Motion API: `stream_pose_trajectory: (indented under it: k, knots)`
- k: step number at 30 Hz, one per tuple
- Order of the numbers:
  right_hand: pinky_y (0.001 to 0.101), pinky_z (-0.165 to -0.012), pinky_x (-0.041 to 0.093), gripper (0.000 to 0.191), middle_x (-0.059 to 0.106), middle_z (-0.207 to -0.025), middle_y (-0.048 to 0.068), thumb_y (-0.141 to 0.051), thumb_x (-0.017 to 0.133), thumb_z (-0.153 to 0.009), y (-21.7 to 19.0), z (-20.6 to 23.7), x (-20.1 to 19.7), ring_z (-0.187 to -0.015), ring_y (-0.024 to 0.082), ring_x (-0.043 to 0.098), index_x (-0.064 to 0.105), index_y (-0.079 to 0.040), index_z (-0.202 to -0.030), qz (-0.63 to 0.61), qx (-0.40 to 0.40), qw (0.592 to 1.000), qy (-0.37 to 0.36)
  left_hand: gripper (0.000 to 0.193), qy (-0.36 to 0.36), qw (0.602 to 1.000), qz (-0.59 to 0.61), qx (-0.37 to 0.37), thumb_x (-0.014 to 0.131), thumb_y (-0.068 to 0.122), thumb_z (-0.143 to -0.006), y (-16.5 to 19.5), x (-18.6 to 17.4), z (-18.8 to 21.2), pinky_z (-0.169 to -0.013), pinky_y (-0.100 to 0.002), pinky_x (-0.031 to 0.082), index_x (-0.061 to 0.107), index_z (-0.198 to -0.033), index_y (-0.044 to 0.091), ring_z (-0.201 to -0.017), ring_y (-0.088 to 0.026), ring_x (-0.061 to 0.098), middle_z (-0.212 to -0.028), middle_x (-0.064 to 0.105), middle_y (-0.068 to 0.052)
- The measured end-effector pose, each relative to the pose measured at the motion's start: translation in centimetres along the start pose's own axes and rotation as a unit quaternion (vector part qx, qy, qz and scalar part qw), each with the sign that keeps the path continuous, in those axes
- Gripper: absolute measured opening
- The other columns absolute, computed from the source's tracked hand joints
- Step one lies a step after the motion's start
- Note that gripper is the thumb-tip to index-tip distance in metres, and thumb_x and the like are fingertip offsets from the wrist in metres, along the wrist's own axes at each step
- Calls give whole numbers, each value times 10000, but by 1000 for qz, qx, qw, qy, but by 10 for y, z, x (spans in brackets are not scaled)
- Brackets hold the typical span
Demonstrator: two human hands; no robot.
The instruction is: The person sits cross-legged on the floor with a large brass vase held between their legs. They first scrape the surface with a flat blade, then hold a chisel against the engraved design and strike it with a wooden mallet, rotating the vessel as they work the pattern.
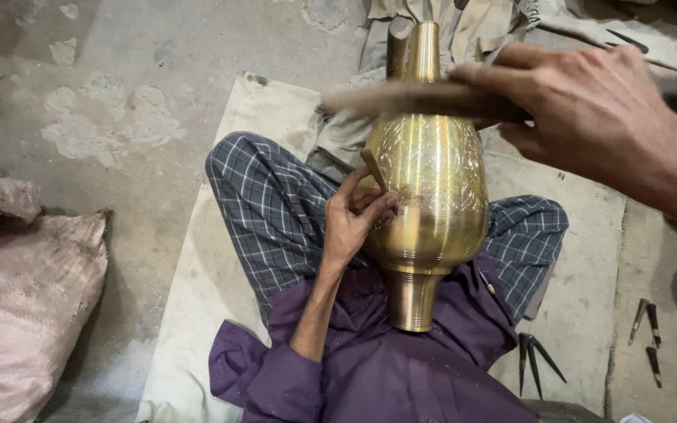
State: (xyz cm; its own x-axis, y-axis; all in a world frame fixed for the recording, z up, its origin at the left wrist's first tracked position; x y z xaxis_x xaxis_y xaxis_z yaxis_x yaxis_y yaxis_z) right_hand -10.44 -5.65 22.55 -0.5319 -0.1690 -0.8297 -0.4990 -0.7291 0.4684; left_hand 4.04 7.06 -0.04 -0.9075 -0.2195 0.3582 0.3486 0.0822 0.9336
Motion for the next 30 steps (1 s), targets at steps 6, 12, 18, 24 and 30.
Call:
stream_pose_trajectory:
  k: [6,12,18,24,30]
  knots:
    - [258,-478,510,611,723,-1099,-54,-250,642,-953,3,-3,6,-636,128,638,506,-338,-1542,11,-2,1000,-5,532,3,1000,-11,18,742,112,-950,0,1,0,-778,-331,680,533,-1420,-25,-934,-206,791,-1020,789,-181]
    - [253,-490,521,665,727,-1146,-55,-280,707,-884,3,-7,10,-618,99,632,554,-384,-1523,23,-12,1000,-5,570,12,1000,-12,-5,760,97,-931,3,3,1,-769,-323,662,527,-1436,-31,-927,-212,776,-1018,784,-202]
    - [246,-499,516,528,745,-1025,-63,-278,660,-985,5,-8,7,-586,99,637,569,-391,-1493,22,17,997,-70,556,25,999,-34,13,748,89,-937,4,3,2,-789,-314,666,525,-1433,-26,-951,-206,783,-1024,784,-196]
    - [253,-505,500,669,724,-1138,-44,-317,715,-891,4,-4,4,-647,117,667,558,-298,-1541,-2,-23,998,56,551,27,999,-23,9,750,104,-942,2,4,6,-781,-309,664,534,-1433,-25,-919,-198,785,-1010,789,-183]
    - [268,-478,503,587,738,-1074,-42,-342,675,-926,4,-7,7,-626,127,659,579,-344,-1504,-10,-29,998,48,560,23,999,-29,1,757,121,-934,2,5,6,-776,-299,647,528,-1425,-20,-891,-187,784,-999,792,-176]
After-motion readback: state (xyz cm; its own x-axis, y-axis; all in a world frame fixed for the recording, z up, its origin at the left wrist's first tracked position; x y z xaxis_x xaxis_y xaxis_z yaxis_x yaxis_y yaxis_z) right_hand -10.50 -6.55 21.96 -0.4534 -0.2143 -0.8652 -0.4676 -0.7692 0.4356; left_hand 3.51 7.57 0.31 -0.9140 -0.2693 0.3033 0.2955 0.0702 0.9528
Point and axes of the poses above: each hand's wrist, its own z-axis away from the middle knuckle, its own x-axis out of the palm, y = z × x, the point moved 2 cm from there along -z, towards the middle knuckle
